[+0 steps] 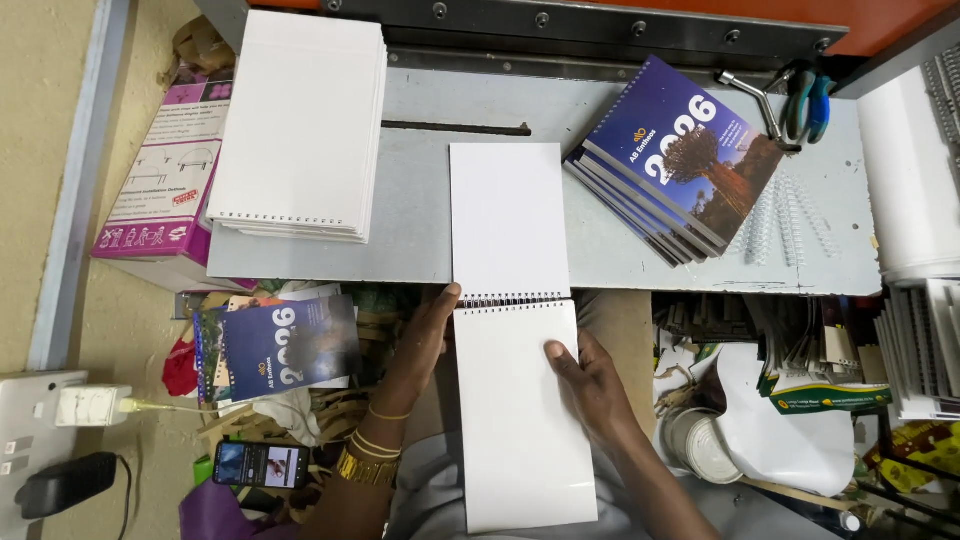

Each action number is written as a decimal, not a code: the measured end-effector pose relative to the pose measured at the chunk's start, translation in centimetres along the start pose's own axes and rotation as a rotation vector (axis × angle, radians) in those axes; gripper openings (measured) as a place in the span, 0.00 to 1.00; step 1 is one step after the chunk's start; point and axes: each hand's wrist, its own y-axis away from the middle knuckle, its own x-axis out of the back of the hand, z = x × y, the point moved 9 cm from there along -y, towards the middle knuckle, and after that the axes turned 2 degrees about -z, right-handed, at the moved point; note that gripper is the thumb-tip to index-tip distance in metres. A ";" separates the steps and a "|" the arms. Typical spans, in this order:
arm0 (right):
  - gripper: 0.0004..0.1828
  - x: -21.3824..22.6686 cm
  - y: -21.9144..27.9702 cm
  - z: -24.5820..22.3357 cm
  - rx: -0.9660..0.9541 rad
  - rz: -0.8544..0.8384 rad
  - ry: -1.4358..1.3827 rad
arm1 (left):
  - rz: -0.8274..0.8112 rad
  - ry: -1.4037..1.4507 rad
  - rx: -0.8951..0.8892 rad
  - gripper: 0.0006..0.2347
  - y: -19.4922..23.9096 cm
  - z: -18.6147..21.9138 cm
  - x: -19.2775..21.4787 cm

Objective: Inspecting and aligning calendar pages and covers at a print shop workstation to prepare for binding.

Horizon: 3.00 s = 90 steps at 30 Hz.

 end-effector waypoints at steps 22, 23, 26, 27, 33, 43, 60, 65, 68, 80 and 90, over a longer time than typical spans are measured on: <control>0.40 1.0 -0.3 3.2 0.051 -0.116 0.089 | -0.110 0.258 -0.476 0.24 2.8 -1.3 -3.7; 0.39 1.1 -0.4 3.4 0.034 -0.103 0.084 | -0.002 0.121 -0.460 0.15 2.4 -1.8 -2.6; 0.39 0.8 -0.5 3.4 -0.005 -0.082 0.112 | 0.110 0.113 -0.382 0.18 0.0 -2.5 -0.7; 0.40 0.7 -0.6 3.4 -0.023 -0.075 0.149 | 0.115 0.244 -0.327 0.29 -1.2 -2.9 -0.2; 0.37 1.3 -1.1 3.9 -0.024 -0.034 0.139 | -0.016 0.092 -0.415 0.18 -2.0 1.0 -0.9; 0.24 2.6 -2.5 6.8 0.048 -0.030 0.142 | -0.012 0.047 -0.354 0.21 -3.1 -0.2 -0.7; 0.36 1.3 -1.6 3.7 0.045 -0.028 0.042 | 0.004 -0.074 -0.419 0.23 -1.4 1.5 -0.9; 0.37 1.3 -1.3 3.6 0.018 -0.012 0.007 | -0.057 -0.131 -0.385 0.23 -0.5 1.7 -1.1; 0.37 1.3 -1.0 3.4 0.007 -0.006 0.056 | -0.075 -0.158 -0.430 0.23 -0.7 1.7 -1.1; 0.40 0.6 -0.3 2.0 0.017 -0.024 -0.037 | 0.043 0.103 -0.368 0.23 1.7 1.9 -1.6; 0.36 2.6 -2.2 2.3 0.097 0.026 -0.075 | 0.021 0.266 -0.510 0.17 5.3 6.8 -3.6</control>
